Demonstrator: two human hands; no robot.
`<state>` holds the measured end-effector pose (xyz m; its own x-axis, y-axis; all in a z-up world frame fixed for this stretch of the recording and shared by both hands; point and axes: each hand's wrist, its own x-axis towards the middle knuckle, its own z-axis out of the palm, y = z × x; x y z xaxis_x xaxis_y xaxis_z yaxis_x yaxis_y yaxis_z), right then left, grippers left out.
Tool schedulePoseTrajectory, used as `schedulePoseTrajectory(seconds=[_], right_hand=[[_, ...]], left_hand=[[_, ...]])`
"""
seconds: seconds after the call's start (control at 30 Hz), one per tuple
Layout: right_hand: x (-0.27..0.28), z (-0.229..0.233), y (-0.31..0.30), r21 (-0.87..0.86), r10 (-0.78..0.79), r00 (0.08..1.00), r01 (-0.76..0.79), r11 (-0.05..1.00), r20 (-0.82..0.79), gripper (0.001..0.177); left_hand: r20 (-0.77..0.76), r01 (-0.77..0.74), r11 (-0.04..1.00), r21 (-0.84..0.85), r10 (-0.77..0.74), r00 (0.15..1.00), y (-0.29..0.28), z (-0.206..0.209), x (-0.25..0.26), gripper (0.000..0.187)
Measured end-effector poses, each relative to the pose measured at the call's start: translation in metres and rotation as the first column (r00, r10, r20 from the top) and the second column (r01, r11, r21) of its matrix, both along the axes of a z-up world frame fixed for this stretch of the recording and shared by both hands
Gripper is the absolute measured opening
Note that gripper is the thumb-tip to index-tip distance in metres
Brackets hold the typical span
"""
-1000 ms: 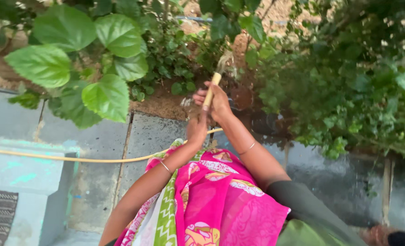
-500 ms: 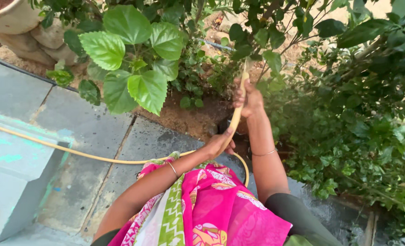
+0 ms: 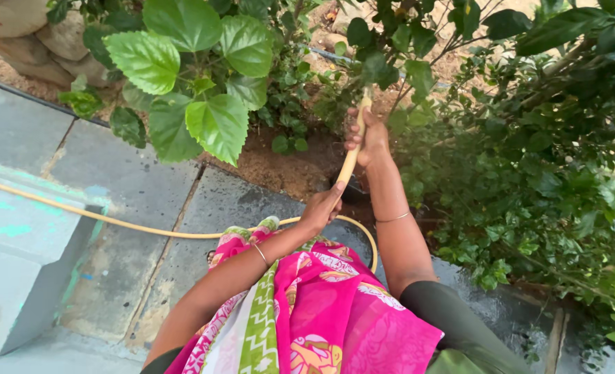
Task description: The person waters several plants in a garden using a hose, moving between different bushes and directing the water stream at the base and leaves.
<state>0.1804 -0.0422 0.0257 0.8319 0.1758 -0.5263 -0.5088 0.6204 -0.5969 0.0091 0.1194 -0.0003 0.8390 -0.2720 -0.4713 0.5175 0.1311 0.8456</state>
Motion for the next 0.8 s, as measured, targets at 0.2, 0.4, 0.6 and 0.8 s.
schedulePoseTrajectory(seconds=[0.2, 0.4, 0.6, 0.8], right_hand=[[-0.01, 0.007, 0.006, -0.075, -0.076, 0.997, 0.075, 0.994, -0.012, 0.042], [-0.018, 0.012, -0.022, -0.031, -0.052, 0.999, 0.052, 0.998, -0.003, 0.046], [-0.037, 0.005, -0.072, -0.019, -0.068, 0.997, 0.067, 0.998, -0.037, 0.047], [-0.063, -0.019, -0.123, -0.001, -0.259, 0.964, 0.26, 0.966, -0.064, 0.05]], left_hand=[[0.093, -0.026, 0.99, 0.135, 0.013, 0.996, 0.004, 0.004, -0.004, 0.071], [0.124, 0.062, 0.991, 0.116, -0.077, 0.989, -0.004, 0.002, -0.004, 0.069], [0.061, 0.234, 0.949, 0.21, -0.252, 0.966, -0.022, 0.014, -0.008, 0.068], [0.137, 0.285, 0.936, 0.204, -0.316, 0.939, -0.039, 0.012, -0.011, 0.066]])
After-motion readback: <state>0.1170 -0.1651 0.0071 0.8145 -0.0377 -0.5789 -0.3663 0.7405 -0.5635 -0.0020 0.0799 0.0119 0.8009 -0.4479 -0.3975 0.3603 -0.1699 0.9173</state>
